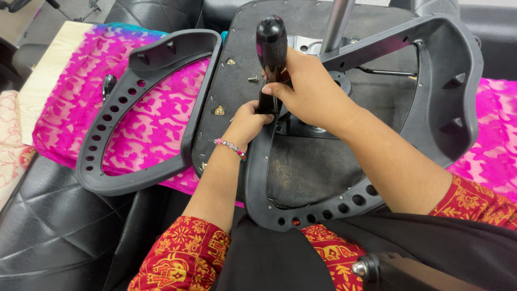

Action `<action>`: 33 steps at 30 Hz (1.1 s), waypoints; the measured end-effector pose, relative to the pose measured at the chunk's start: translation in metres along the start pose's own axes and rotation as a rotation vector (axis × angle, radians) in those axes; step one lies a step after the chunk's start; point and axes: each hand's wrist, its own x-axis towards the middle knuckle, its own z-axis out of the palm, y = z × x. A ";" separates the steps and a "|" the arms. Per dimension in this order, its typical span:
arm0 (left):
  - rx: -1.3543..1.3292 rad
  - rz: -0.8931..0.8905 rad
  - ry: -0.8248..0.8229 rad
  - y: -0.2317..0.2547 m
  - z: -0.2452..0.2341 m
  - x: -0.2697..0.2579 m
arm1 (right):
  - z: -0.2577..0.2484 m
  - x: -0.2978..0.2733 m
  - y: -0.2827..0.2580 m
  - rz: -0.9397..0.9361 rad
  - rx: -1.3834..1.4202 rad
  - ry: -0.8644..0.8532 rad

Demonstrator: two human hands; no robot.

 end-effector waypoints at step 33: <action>0.176 0.240 0.424 0.016 0.023 -0.030 | 0.043 -0.023 0.039 0.095 1.050 -0.050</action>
